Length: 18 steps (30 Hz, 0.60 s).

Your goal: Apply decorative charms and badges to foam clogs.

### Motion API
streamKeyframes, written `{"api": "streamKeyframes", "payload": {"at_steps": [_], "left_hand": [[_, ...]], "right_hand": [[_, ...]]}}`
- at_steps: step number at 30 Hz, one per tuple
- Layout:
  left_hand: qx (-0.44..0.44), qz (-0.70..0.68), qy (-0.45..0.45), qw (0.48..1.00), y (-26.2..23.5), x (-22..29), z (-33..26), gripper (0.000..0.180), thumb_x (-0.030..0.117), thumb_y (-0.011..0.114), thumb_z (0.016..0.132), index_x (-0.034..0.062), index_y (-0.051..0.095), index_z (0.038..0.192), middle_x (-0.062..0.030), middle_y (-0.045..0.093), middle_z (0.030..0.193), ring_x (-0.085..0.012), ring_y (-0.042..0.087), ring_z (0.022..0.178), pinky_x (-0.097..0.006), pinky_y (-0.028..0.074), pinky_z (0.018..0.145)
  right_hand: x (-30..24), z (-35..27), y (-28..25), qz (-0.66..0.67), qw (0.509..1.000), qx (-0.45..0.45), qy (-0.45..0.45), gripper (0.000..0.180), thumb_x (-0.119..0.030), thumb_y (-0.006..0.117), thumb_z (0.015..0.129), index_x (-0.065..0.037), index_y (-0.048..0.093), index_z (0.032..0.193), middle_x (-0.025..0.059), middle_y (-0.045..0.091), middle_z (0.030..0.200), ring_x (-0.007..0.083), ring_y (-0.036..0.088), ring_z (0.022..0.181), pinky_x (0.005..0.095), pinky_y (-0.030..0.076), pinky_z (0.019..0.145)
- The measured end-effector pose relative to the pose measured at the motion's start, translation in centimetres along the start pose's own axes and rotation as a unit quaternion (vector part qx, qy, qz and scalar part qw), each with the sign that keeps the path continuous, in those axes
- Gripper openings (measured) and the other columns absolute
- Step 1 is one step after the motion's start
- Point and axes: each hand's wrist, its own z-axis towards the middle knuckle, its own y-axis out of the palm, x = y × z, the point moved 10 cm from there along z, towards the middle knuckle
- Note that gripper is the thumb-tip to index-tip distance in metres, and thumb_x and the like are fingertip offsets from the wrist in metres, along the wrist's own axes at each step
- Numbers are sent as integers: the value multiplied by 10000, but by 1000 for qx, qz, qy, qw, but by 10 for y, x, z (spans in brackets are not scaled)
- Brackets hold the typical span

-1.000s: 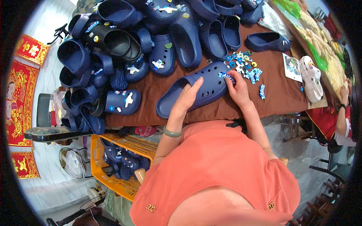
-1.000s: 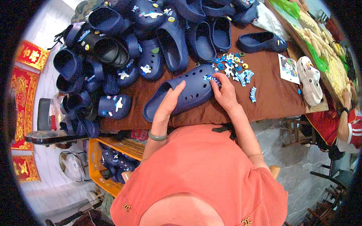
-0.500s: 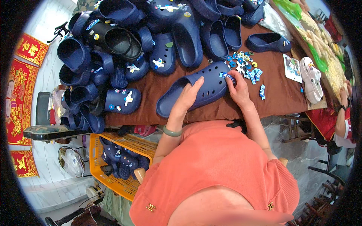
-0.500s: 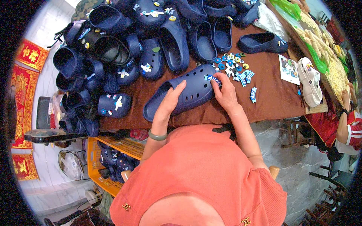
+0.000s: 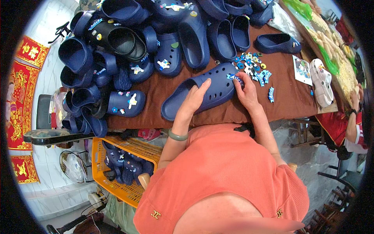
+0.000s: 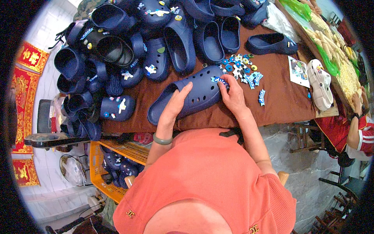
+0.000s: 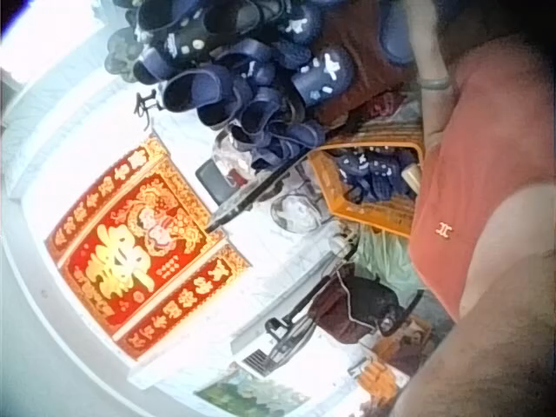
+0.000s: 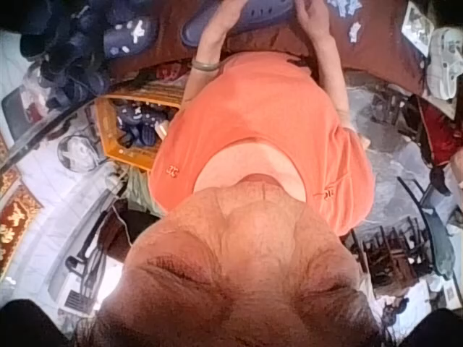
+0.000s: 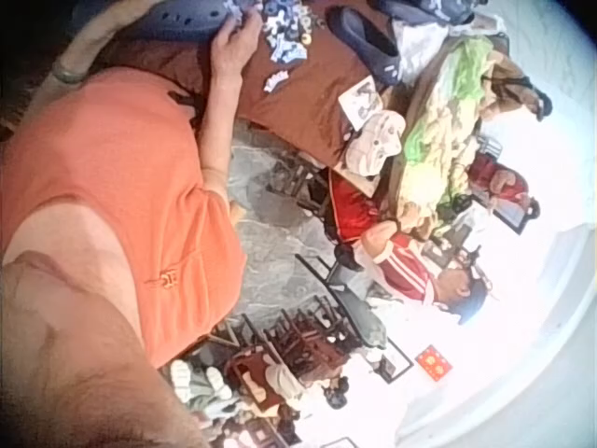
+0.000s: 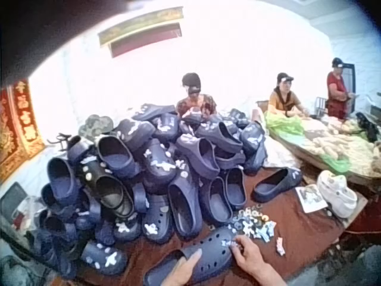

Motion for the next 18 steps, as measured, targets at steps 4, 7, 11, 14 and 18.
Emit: {"api": "streamKeyframes", "payload": {"at_steps": [4,7,11,14,18], "left_hand": [[-3,-7,10,1000,0,0,2,505,387,503,993,-35,547,1268,-104,633,1160,-160,628,991,-299,507,877],[6,19,0,1000,-4,-4,2,498,385,505,992,-32,557,1258,-101,635,1156,-158,626,996,-299,505,879],[30,40,5,999,-9,-6,4,498,389,509,990,-33,564,1249,-100,641,1144,-157,629,988,-298,507,873],[15,25,18,999,-5,-2,2,504,396,514,986,-33,566,1245,-97,648,1129,-159,634,973,-299,510,865],[29,22,6,999,-4,-1,1,524,414,498,983,-54,587,1202,-119,656,1107,-177,630,977,-318,494,873]], "right_hand": [[3,-1,1,-5,1000,-6,11,201,-128,596,940,-5,573,1098,139,638,953,221,621,859,316,484,776],[2,0,1,-1,1000,-6,11,203,-129,597,941,-4,573,1099,132,635,943,212,614,851,311,481,773],[1,1,1,9,1000,-13,26,181,-122,604,928,-17,573,1072,155,620,952,288,623,866,347,489,779],[4,0,2,5,1000,-9,18,190,-121,603,935,-11,572,1087,133,624,944,235,608,849,319,481,767],[4,-1,3,5,1000,-9,17,206,-123,601,942,-6,570,1109,112,629,940,184,593,837,293,473,762]]}}
